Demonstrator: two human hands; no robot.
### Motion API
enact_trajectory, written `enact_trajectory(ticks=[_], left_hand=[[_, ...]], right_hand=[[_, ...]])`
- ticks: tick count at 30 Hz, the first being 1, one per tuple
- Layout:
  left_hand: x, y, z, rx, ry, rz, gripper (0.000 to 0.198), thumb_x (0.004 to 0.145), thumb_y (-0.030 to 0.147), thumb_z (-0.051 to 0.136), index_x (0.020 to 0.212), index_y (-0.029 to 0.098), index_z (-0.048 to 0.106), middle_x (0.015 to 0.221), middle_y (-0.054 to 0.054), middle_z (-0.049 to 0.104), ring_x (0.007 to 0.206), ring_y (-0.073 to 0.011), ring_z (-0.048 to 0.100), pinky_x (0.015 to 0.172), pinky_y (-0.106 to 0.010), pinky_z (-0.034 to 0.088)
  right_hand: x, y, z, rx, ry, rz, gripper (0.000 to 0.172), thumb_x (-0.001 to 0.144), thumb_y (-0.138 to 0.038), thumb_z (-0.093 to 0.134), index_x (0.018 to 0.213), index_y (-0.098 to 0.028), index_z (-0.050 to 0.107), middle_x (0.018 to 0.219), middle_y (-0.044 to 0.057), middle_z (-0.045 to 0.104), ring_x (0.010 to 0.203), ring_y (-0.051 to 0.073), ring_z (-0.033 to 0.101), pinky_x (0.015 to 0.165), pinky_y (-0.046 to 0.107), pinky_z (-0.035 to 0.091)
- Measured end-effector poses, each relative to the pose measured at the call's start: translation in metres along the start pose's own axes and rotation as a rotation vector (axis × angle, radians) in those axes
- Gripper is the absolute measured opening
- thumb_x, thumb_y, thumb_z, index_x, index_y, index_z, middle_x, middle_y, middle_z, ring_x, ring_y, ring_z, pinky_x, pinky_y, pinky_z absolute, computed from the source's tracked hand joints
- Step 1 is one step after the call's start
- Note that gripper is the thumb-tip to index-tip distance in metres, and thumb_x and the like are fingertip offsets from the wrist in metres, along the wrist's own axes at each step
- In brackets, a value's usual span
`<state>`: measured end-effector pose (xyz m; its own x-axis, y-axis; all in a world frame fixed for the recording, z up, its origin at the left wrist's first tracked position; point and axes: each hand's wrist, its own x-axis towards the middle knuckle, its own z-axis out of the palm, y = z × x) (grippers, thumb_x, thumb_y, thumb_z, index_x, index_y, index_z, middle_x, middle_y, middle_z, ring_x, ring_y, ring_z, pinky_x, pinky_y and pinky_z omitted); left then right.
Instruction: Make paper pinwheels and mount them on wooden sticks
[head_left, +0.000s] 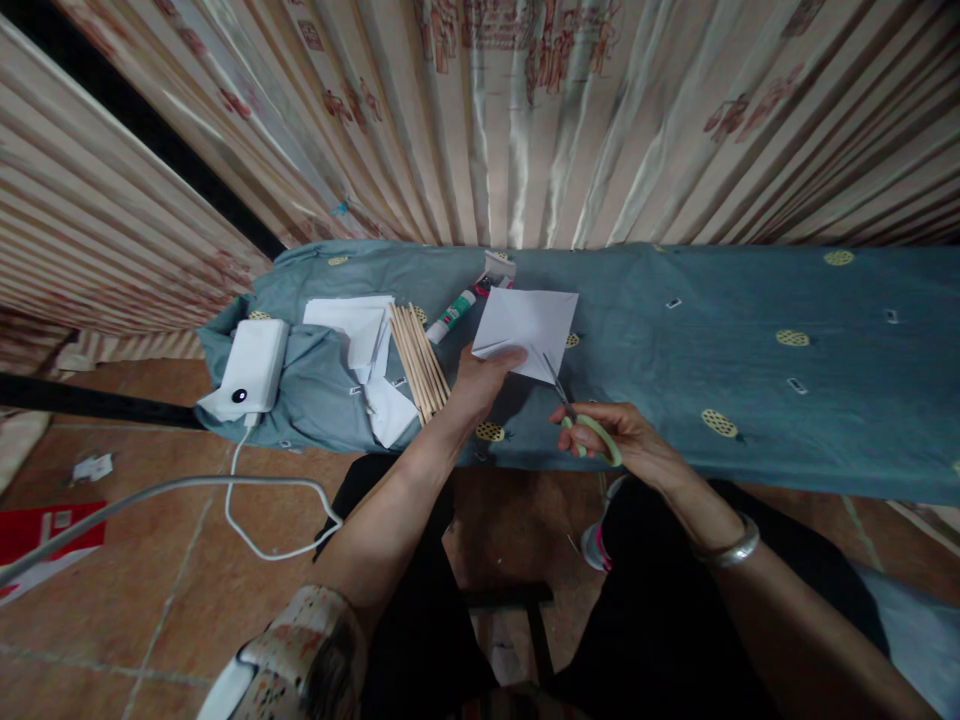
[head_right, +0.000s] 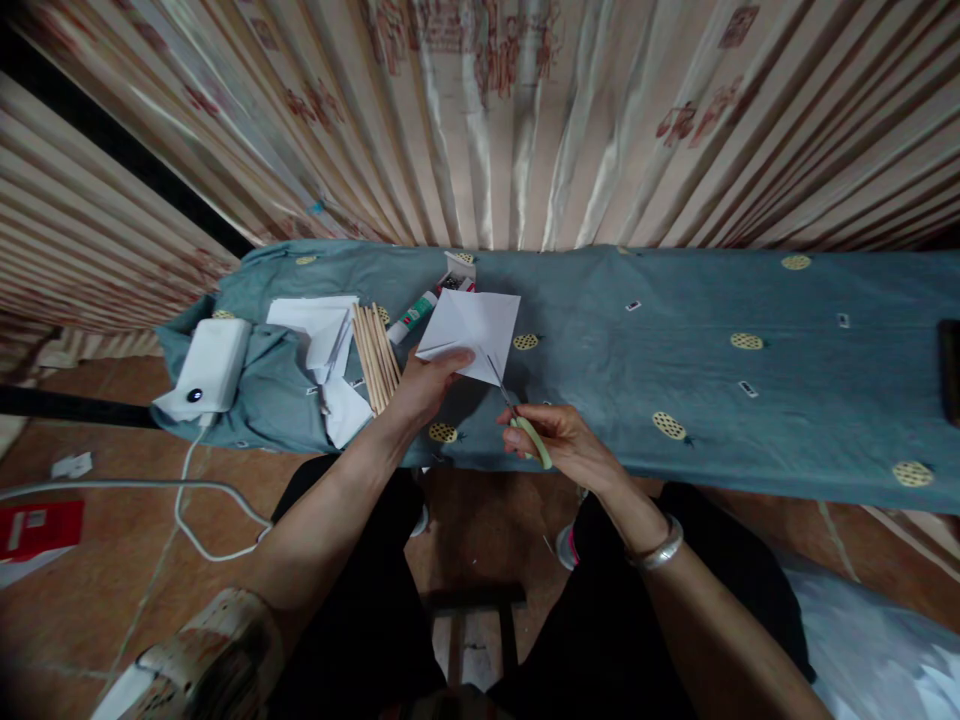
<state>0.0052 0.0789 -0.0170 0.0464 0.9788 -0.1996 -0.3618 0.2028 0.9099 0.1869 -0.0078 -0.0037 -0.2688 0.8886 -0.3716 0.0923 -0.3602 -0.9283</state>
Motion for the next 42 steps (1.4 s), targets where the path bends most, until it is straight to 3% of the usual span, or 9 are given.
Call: enact_trajectory(ticks=[16,26,36,42], left_hand=[[0.0009,-0.0028,0.0012,0.007,0.009,-0.001,0.05,0.055,0.016,0.08,0.103,0.015,0.069,0.08,-0.005,0.073,0.074,-0.0227,0.068,0.074,-0.037,0.055],[-0.0008,0.0,0.0007,0.024,0.013,0.011,0.051,0.054,0.019,0.08,0.104,0.017,0.068,0.079,-0.004,0.072,0.076,-0.0233,0.069,0.074,-0.036,0.056],[-0.0022,-0.0023,0.0009,0.063,-0.004,-0.016,0.031,0.052,0.021,0.08,0.081,0.016,0.069,0.075,-0.004,0.071,0.075,-0.0225,0.066,0.075,-0.037,0.054],[-0.0027,-0.0028,0.0007,0.057,-0.023,-0.017,0.026,0.053,0.02,0.08,0.076,0.017,0.068,0.076,-0.004,0.071,0.074,-0.0227,0.066,0.077,-0.039,0.053]], right_hand=[[0.0006,-0.0011,0.0024,0.005,0.008,-0.042,0.055,0.064,-0.062,0.079,0.093,-0.015,0.074,0.067,0.002,0.065,0.052,0.009,0.052,0.052,0.025,0.046],[0.0008,-0.0049,0.004,0.06,0.046,0.021,0.05,0.054,-0.059,0.085,0.082,-0.018,0.076,0.059,-0.001,0.062,0.052,0.009,0.054,0.05,0.024,0.047],[0.0013,-0.0053,0.005,0.095,0.062,0.046,0.05,0.051,-0.055,0.088,0.082,-0.018,0.076,0.058,-0.001,0.064,0.051,0.009,0.055,0.049,0.023,0.046],[0.0023,-0.0018,0.0054,0.111,0.094,0.059,0.051,0.048,-0.054,0.089,0.082,-0.018,0.077,0.058,-0.002,0.062,0.052,0.008,0.055,0.049,0.022,0.046]])
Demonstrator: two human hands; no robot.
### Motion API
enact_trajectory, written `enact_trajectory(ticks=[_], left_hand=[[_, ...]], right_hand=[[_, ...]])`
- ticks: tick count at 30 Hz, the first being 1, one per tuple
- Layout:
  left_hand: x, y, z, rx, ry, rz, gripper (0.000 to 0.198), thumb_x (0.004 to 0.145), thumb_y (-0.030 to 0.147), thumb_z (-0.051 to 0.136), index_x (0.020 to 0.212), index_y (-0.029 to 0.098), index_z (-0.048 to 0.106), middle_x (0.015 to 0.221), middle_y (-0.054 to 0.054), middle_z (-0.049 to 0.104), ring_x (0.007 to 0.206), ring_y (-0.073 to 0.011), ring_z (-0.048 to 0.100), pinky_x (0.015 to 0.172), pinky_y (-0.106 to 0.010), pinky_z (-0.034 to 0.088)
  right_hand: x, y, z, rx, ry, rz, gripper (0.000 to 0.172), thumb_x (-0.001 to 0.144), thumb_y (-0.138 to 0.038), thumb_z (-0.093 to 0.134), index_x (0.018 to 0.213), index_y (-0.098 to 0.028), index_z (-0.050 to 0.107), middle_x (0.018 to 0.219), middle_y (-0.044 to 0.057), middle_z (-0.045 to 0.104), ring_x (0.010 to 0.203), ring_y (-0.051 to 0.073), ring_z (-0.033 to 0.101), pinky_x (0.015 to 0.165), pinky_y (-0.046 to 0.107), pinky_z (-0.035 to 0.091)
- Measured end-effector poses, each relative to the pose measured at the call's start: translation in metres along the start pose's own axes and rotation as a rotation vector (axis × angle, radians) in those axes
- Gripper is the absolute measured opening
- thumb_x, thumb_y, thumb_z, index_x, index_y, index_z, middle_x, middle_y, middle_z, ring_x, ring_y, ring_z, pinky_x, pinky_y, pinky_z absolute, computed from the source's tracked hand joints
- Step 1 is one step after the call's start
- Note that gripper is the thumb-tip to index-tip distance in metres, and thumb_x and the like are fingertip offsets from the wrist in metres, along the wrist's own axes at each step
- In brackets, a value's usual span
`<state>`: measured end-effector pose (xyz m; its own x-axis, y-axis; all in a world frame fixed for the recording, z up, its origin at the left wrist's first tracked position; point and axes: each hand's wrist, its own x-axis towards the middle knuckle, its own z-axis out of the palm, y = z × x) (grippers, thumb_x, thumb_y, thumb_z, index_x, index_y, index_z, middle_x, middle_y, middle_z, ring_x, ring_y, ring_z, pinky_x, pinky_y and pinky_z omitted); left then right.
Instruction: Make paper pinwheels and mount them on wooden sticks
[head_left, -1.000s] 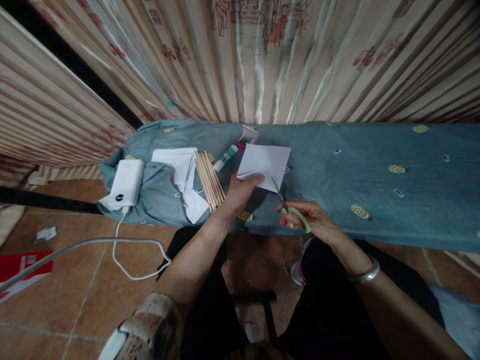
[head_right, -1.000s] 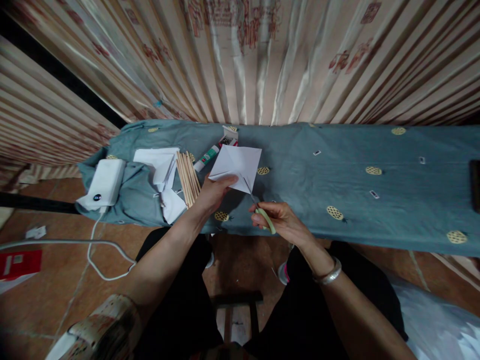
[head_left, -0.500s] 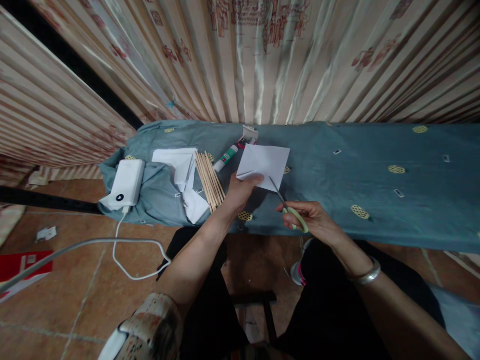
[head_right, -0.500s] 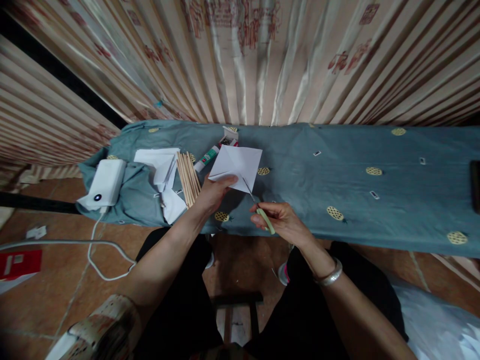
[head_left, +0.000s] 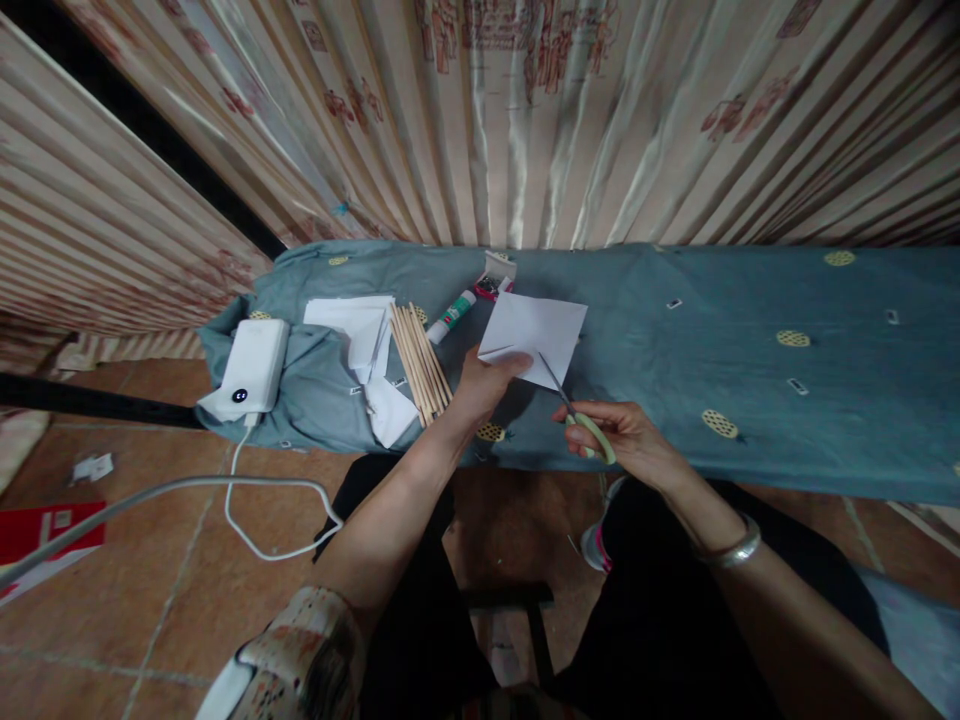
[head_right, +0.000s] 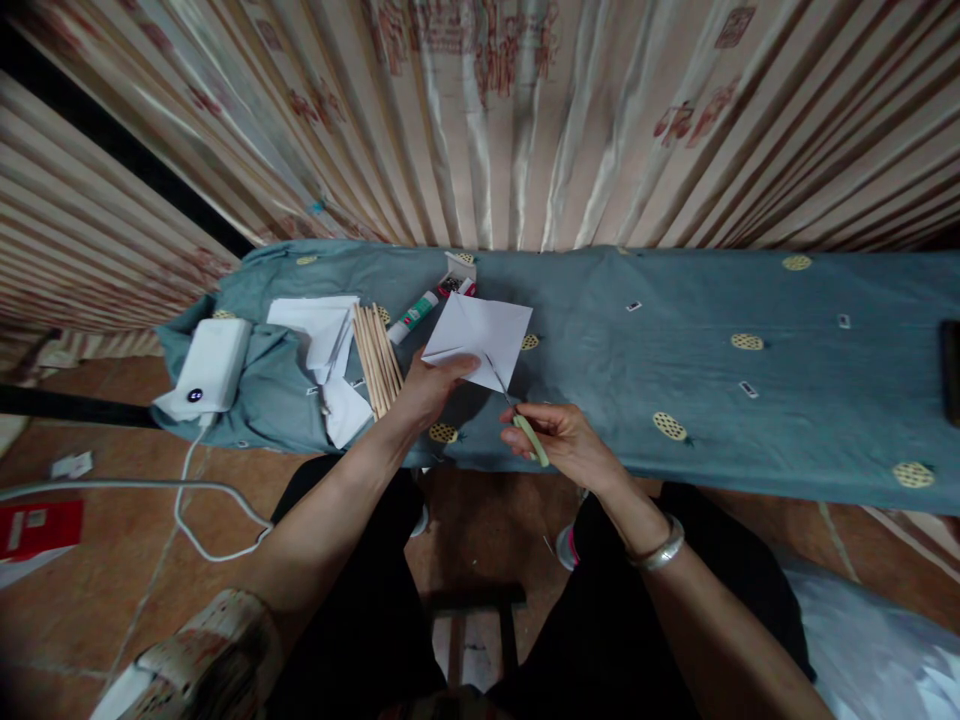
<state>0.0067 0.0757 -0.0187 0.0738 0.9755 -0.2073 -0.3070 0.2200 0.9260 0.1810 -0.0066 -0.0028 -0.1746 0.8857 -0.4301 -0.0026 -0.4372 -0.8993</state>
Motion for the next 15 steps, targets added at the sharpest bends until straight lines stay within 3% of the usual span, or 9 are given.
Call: enact_trajectory(ticks=[15], left_hand=[[-0.0031,-0.0022,0.0022,0.026,-0.013,0.011,0.027,0.052,0.024,0.08,0.076,0.018,0.069,0.075,-0.004,0.072,0.071,-0.0221,0.065,0.071,-0.036,0.053]], right_hand=[[0.0007,0.0009,-0.0016,-0.04,-0.005,-0.026,0.051,0.051,-0.057,0.087,0.083,-0.018,0.078,0.06,-0.001,0.063,0.053,0.01,0.057,0.05,0.024,0.049]])
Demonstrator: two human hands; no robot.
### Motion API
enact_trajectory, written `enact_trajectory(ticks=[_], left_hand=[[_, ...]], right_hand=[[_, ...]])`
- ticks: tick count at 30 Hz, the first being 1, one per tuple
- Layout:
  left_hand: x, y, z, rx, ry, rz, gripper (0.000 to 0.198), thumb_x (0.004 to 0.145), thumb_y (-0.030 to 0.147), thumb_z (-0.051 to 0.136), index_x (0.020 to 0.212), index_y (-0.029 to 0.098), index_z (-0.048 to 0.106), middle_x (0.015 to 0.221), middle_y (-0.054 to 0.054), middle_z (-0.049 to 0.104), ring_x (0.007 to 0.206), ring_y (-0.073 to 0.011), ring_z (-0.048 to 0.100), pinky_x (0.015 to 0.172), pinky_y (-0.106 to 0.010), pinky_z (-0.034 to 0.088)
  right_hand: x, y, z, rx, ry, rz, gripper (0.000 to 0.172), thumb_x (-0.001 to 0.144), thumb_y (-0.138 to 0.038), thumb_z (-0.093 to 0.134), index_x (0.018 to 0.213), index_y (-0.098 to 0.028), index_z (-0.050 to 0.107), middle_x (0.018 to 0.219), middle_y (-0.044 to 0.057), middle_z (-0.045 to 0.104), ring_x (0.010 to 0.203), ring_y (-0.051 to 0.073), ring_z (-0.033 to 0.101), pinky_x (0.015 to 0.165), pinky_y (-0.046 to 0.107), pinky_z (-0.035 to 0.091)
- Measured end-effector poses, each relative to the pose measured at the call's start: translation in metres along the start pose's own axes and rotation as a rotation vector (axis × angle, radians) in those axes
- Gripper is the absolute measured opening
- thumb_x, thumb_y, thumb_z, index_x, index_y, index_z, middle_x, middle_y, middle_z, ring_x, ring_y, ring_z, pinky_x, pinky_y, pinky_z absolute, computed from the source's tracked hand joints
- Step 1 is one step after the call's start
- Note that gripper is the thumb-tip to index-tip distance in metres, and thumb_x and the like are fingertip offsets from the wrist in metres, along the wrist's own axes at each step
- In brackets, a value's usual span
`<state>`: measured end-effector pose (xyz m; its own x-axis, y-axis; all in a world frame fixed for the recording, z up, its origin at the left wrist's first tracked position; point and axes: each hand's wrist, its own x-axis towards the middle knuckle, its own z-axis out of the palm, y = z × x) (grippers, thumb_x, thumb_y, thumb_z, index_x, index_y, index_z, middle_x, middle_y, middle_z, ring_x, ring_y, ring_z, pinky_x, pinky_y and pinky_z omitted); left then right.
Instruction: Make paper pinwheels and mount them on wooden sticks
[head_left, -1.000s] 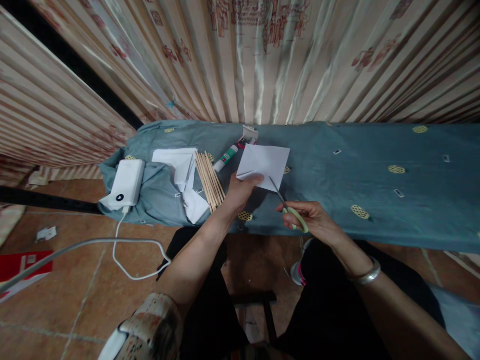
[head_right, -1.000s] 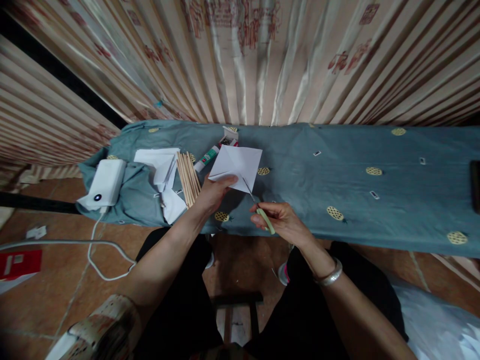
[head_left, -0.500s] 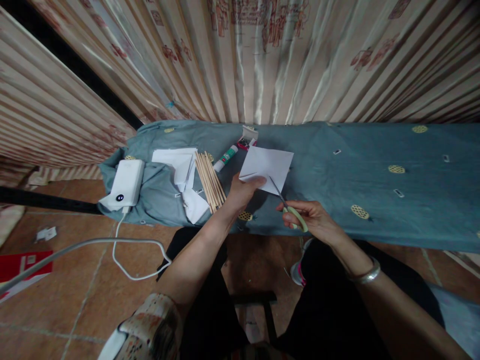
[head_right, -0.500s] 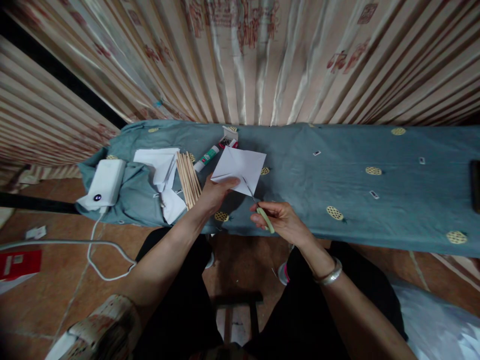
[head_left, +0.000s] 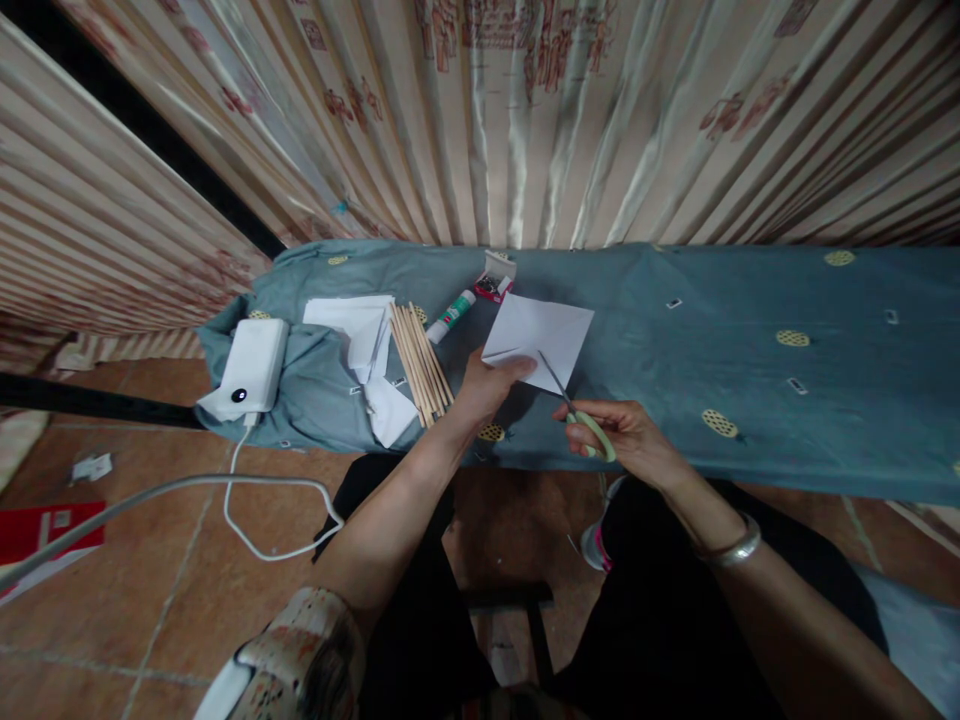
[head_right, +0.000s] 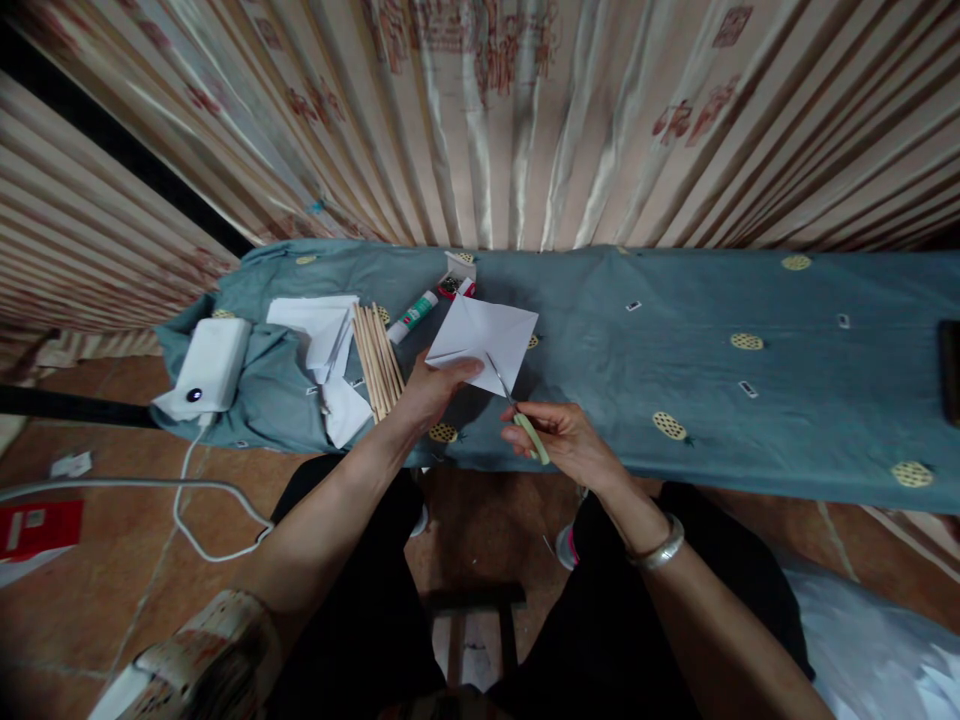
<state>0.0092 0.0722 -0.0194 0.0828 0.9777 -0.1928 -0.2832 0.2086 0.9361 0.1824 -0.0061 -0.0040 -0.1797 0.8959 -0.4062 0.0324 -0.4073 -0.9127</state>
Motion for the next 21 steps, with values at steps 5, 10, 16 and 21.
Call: enact_trajectory(ticks=[5,10,16,21], left_hand=[[-0.0027,0.0029,0.0014,0.001,-0.01,-0.014,0.029,0.052,0.022,0.08,0.079,0.016,0.069,0.078,-0.005,0.071,0.074,-0.0224,0.066,0.076,-0.037,0.052],[-0.004,0.0048,0.0031,0.003,0.0,-0.019,0.03,0.051,0.021,0.079,0.079,0.016,0.068,0.076,-0.005,0.071,0.075,-0.0226,0.066,0.078,-0.037,0.051],[-0.0033,0.0031,0.0022,0.005,0.001,-0.008,0.027,0.053,0.023,0.079,0.077,0.016,0.068,0.076,-0.004,0.071,0.076,-0.0229,0.066,0.077,-0.037,0.052],[-0.0026,0.0026,0.0026,0.001,0.005,-0.012,0.028,0.052,0.023,0.079,0.076,0.017,0.067,0.072,-0.003,0.069,0.071,-0.0209,0.063,0.073,-0.035,0.049]], right_hand=[[-0.0007,-0.0013,0.0,0.011,-0.001,0.015,0.05,0.05,-0.053,0.089,0.085,-0.019,0.078,0.058,-0.001,0.063,0.053,0.009,0.056,0.05,0.023,0.047],[0.0,0.0001,-0.0002,0.005,-0.003,-0.001,0.05,0.052,-0.054,0.088,0.085,-0.019,0.078,0.059,-0.001,0.062,0.055,0.011,0.058,0.051,0.024,0.049],[0.0003,0.0013,0.0,0.013,-0.004,0.006,0.052,0.051,-0.057,0.087,0.085,-0.019,0.078,0.062,-0.001,0.064,0.055,0.011,0.059,0.051,0.024,0.051],[0.0,0.0,0.0011,0.023,0.01,0.01,0.05,0.05,-0.057,0.087,0.083,-0.02,0.078,0.06,-0.001,0.062,0.054,0.01,0.058,0.05,0.023,0.051]])
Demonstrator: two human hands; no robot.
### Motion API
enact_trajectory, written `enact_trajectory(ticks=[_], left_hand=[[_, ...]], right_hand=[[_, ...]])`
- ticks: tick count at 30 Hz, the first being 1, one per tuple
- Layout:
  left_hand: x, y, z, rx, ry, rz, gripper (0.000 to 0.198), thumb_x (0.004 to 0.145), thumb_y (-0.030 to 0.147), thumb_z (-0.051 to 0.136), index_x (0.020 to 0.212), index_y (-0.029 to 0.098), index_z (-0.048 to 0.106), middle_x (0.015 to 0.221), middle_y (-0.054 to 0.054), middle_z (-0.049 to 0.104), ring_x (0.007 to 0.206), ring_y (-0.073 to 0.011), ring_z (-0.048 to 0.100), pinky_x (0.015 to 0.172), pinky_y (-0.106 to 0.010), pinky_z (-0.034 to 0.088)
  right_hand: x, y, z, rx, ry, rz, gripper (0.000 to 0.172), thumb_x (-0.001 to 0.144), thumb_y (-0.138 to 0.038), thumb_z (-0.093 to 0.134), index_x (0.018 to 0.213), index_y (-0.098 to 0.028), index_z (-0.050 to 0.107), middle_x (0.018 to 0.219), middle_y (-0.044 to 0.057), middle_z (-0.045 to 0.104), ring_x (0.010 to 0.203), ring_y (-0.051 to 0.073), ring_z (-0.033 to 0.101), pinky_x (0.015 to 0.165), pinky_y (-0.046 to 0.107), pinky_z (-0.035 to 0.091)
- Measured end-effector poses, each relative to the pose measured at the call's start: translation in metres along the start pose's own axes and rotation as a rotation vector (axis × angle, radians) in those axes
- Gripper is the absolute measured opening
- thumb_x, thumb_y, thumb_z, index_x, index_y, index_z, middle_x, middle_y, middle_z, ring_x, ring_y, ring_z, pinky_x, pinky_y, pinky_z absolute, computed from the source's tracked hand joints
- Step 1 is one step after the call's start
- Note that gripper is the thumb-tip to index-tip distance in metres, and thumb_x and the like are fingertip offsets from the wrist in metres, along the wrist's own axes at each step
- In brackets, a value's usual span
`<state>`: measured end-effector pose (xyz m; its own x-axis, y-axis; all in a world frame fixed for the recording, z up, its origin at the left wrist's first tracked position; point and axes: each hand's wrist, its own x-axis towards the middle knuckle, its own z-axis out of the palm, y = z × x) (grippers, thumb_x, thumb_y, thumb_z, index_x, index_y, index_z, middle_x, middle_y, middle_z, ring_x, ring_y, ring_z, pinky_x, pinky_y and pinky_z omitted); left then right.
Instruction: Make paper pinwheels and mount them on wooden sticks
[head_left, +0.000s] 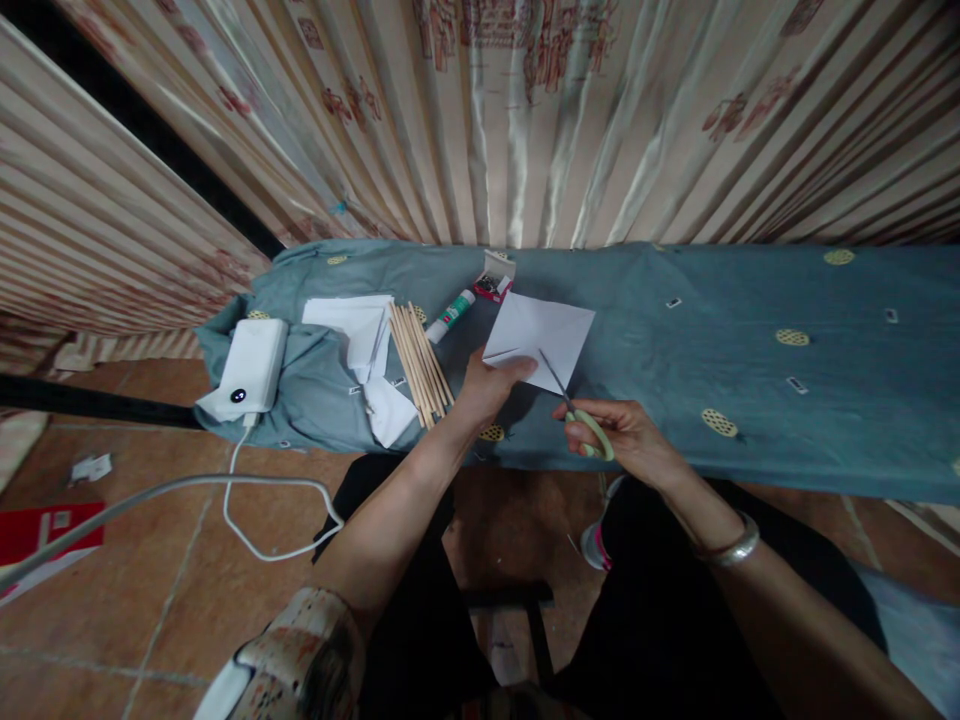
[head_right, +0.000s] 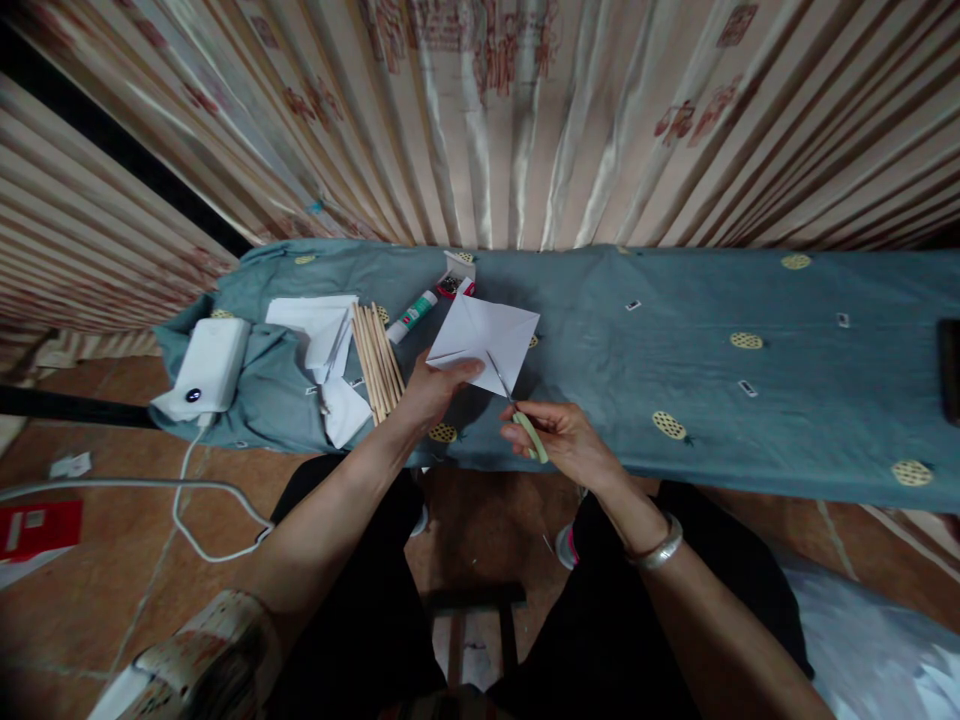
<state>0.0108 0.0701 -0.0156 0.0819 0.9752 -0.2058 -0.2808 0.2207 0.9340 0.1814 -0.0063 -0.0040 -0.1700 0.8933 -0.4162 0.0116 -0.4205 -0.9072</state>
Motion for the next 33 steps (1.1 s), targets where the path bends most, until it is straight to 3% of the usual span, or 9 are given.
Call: enact_trajectory(ticks=[33], left_hand=[[0.003,-0.0065,-0.0027,-0.011,-0.029,0.026,0.034,0.054,0.024,0.078,0.086,0.014,0.069,0.08,-0.004,0.071,0.076,-0.0202,0.065,0.076,-0.035,0.052]], right_hand=[[0.0,0.0013,0.002,0.042,0.009,-0.003,0.046,0.049,-0.05,0.09,0.082,-0.02,0.078,0.058,-0.003,0.062,0.051,0.009,0.057,0.049,0.022,0.049]])
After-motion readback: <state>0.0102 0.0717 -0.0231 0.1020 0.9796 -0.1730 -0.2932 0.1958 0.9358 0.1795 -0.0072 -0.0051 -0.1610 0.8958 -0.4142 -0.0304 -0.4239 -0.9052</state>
